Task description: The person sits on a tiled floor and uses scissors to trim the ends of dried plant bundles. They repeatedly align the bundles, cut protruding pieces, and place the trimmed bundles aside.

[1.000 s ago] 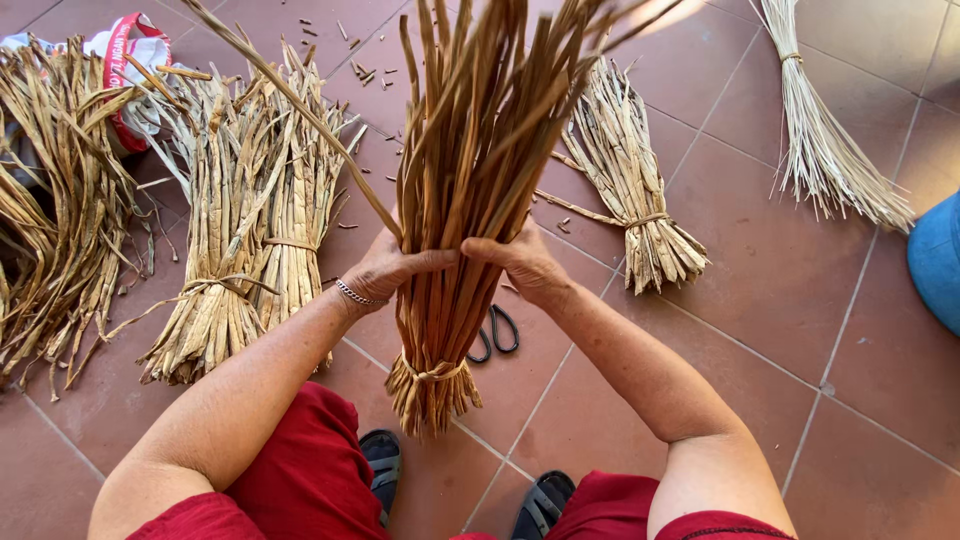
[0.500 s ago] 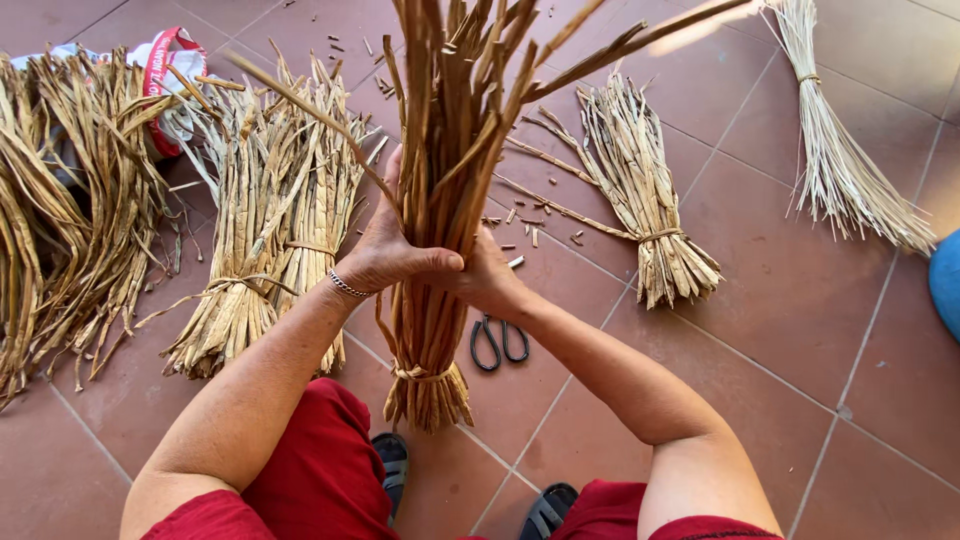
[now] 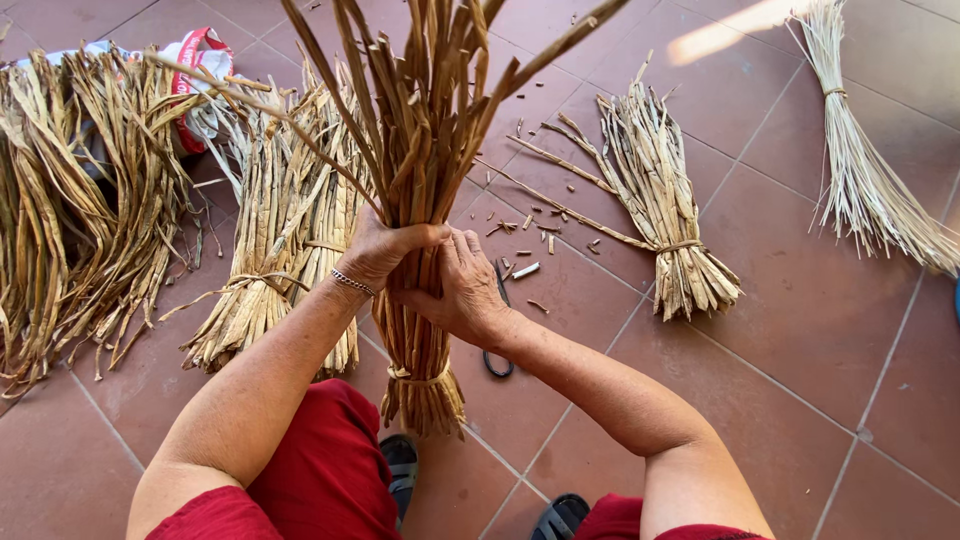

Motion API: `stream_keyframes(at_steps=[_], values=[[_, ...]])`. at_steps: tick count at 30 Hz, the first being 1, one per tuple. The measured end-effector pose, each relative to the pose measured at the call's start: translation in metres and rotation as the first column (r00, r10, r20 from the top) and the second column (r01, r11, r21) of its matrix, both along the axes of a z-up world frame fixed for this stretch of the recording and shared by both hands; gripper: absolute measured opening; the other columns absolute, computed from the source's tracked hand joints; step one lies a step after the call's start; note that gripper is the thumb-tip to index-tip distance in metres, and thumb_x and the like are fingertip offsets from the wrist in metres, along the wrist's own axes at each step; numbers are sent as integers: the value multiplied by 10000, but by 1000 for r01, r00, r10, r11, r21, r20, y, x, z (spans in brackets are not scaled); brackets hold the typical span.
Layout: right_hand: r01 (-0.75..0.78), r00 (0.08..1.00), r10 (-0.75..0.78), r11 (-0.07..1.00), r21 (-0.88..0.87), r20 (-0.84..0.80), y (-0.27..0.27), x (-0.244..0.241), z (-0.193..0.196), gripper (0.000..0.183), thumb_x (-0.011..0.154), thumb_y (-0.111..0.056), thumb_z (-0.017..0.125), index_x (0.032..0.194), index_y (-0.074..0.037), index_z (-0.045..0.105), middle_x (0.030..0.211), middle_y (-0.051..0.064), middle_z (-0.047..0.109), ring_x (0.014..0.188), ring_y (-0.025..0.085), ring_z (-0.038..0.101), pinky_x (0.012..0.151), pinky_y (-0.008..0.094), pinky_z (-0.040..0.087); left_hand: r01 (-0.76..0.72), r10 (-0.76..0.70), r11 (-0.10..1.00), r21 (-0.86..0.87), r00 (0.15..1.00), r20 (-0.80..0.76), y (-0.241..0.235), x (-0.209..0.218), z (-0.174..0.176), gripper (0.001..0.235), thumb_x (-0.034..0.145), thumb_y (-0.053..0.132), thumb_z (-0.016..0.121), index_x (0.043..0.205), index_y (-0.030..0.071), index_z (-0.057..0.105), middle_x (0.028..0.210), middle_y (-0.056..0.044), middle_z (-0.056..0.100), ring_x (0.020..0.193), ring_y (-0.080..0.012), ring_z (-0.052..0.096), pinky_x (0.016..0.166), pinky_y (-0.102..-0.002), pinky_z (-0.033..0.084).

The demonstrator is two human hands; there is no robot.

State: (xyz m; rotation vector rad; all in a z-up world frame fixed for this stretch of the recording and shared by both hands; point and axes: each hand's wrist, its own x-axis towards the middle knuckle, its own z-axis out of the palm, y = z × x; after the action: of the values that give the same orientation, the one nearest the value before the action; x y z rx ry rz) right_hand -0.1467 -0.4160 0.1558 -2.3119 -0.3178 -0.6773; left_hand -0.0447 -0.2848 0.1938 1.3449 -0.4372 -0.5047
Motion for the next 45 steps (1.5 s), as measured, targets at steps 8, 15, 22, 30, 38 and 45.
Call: stream_keyframes(at_steps=[8,15,22,30,38,45], values=[[41,996,-37,998,-48,86,17,-5,2,938,838,-306,819,1472,188,335,1242,259,514,1073,419,500,943,504,476,-75,62,989,-129,993,-102,8,9,-7,319,764,21,784,1071,-6,700,927,-86,734,839,-204,733,782,-344,648],[33,997,-29,998,-53,75,20,-8,-2,841,840,-296,819,1424,149,409,1238,258,516,1078,425,505,943,504,473,-45,38,998,-37,986,-165,13,10,-9,339,776,25,803,1100,-2,707,933,-76,735,819,-189,715,744,-328,621],[-4,998,5,1000,-5,55,27,-11,9,704,850,-292,818,1361,86,516,1252,250,523,1130,410,519,977,495,488,12,-13,1000,-14,993,-115,16,6,-12,418,743,71,882,1117,37,699,986,-43,728,882,-163,703,763,-318,616],[-176,851,467,684,708,-240,-36,4,-62,484,980,-227,678,1422,-66,566,1318,87,596,1114,193,628,944,329,591,49,-47,999,6,980,-191,55,27,-10,294,790,141,831,1019,22,691,872,-102,747,834,-219,737,749,-360,635],[-56,600,-90,986,-154,-795,-93,-35,-279,336,812,-363,802,1043,-139,708,1037,125,737,1005,336,700,884,459,561,211,-209,977,-5,964,-165,61,30,-17,228,909,215,763,907,2,681,783,-98,696,822,-226,684,829,-386,567],[30,456,-290,950,-311,-842,-80,-40,-313,556,784,-305,847,1213,-97,560,1232,228,625,1087,404,650,921,492,534,154,-150,988,14,979,-137,49,35,-20,197,885,195,761,818,35,667,718,-72,663,727,-206,652,739,-373,553]])
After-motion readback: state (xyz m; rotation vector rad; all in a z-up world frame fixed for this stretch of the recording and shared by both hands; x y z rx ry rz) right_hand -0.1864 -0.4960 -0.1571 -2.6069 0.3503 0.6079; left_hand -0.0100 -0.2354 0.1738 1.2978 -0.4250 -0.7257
